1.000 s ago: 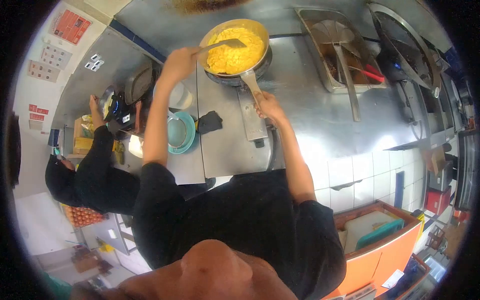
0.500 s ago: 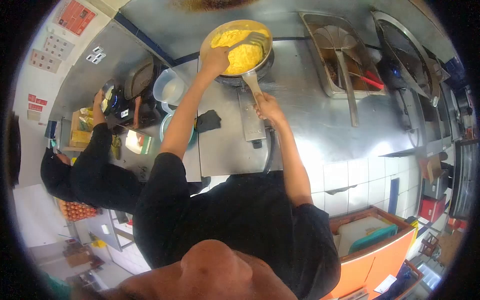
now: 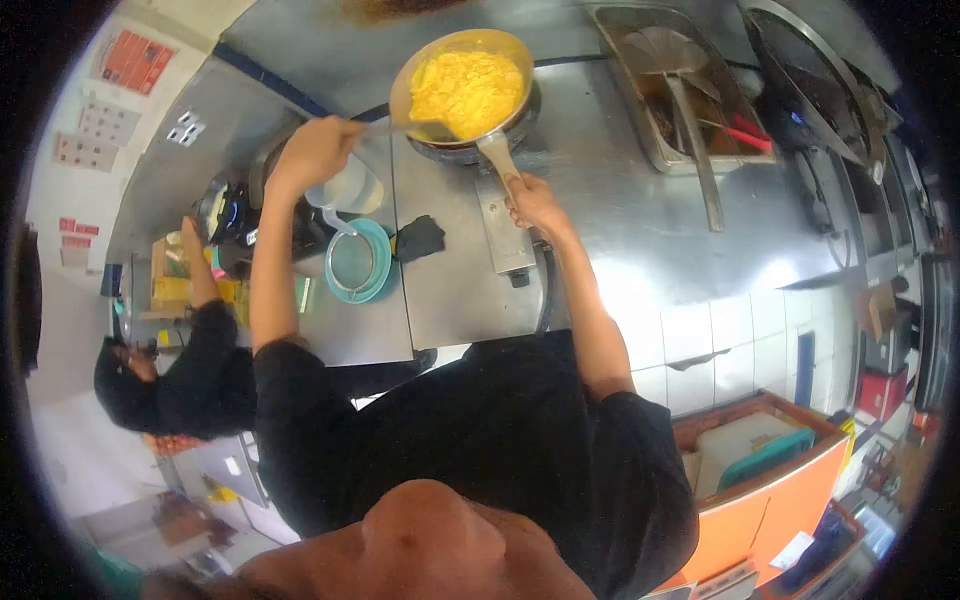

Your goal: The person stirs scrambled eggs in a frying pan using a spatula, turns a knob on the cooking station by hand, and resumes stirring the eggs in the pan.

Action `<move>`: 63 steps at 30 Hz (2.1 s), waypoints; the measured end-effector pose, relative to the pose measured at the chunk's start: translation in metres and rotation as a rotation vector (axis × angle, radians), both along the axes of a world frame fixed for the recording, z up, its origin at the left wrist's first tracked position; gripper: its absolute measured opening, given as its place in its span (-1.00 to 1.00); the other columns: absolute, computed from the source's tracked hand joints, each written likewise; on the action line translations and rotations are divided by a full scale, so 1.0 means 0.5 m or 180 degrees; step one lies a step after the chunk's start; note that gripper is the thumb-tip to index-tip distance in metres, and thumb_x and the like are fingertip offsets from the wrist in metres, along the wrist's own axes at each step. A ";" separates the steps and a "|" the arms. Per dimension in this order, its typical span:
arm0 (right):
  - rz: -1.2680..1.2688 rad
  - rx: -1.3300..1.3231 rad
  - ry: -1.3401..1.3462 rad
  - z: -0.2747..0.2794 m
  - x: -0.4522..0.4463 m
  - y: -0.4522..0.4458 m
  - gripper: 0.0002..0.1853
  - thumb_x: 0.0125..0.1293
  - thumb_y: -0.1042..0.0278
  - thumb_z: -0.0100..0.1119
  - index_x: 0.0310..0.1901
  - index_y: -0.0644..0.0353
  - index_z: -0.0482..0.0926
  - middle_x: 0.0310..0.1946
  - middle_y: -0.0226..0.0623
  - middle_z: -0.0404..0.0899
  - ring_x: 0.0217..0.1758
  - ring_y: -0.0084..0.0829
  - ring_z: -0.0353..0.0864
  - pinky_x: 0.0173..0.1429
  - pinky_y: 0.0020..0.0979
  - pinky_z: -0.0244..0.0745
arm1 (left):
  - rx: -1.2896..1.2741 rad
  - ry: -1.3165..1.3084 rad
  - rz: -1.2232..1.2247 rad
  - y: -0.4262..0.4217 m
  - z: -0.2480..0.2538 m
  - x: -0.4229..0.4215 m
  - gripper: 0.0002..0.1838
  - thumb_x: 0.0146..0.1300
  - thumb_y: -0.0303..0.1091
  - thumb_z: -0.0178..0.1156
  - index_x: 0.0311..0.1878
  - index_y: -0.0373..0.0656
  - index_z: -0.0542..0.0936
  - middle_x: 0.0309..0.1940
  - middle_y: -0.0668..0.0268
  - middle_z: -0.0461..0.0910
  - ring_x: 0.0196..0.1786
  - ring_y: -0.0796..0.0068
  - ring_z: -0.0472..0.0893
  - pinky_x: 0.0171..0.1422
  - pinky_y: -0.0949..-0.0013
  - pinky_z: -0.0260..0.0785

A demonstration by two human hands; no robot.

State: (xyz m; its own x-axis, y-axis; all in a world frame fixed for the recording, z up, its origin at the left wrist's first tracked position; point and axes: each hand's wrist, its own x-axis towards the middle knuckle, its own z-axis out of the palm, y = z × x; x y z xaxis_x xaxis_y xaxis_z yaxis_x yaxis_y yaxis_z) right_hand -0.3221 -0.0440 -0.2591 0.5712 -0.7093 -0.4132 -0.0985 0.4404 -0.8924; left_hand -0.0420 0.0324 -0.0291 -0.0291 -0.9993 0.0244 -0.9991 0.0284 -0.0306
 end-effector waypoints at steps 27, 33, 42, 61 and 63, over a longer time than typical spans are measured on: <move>-0.0193 -0.0199 0.0003 -0.019 0.002 0.000 -0.57 0.46 -0.05 0.06 -0.03 0.22 0.58 -0.51 -0.43 0.48 -0.54 -0.58 0.45 -0.50 -0.47 0.44 | 0.0462 -0.0441 -0.0011 -0.022 -0.007 -0.013 -0.64 0.34 -0.31 0.05 0.11 -0.10 0.67 -0.04 -0.10 0.65 0.05 -0.14 0.61 0.13 -0.02 0.44; -0.0218 -0.0173 -0.0037 -0.001 -0.002 0.005 -0.60 0.47 0.00 0.02 -0.23 0.24 0.52 -0.54 -0.36 0.50 -0.58 -0.53 0.48 -0.53 -0.44 0.44 | -0.0256 -0.0387 0.0234 -0.131 -0.153 0.014 -0.69 0.32 -0.34 0.06 0.05 -0.02 0.69 -0.22 -0.03 0.68 -0.10 -0.14 0.65 -0.01 -0.09 0.48; -0.0085 0.0034 0.0029 0.008 0.000 0.011 -0.62 0.53 0.03 -0.03 0.00 0.22 0.51 -0.52 -0.48 0.41 -0.58 -0.65 0.36 -0.56 -0.55 0.31 | -0.0886 0.0076 0.0053 -0.229 -0.246 0.028 -0.56 0.18 -0.42 0.15 0.15 0.10 0.65 -0.24 -0.03 0.66 -0.17 -0.11 0.68 -0.08 -0.07 0.54; -0.0039 -0.0029 0.0000 0.011 0.000 0.011 -0.66 0.55 0.01 -0.05 -0.06 0.16 0.46 -0.53 -0.52 0.39 -0.60 -0.67 0.32 -0.57 -0.56 0.27 | -0.1201 -0.1151 -0.0484 -0.204 -0.205 0.029 -0.63 0.20 -0.42 0.14 0.10 -0.03 0.64 -0.36 0.13 0.64 -0.37 0.13 0.73 -0.35 0.16 0.59; -0.0053 -0.0006 -0.0009 0.008 0.002 0.008 -0.63 0.55 0.03 -0.04 -0.02 0.21 0.50 -0.54 -0.50 0.40 -0.60 -0.65 0.34 -0.56 -0.53 0.29 | -0.1143 -0.0994 -0.0419 -0.219 -0.214 0.018 -0.63 0.23 -0.38 0.14 0.12 0.06 0.63 -0.29 0.13 0.62 -0.37 0.07 0.71 -0.28 0.11 0.60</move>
State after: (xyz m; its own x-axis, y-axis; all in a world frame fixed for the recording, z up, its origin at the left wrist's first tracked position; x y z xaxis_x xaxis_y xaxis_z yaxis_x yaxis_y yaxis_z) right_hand -0.3212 -0.0402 -0.2550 0.5605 -0.7194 -0.4102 -0.0888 0.4403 -0.8935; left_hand -0.0331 -0.0771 -0.1362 -0.2153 -0.9167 0.3367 -0.9293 0.0865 -0.3589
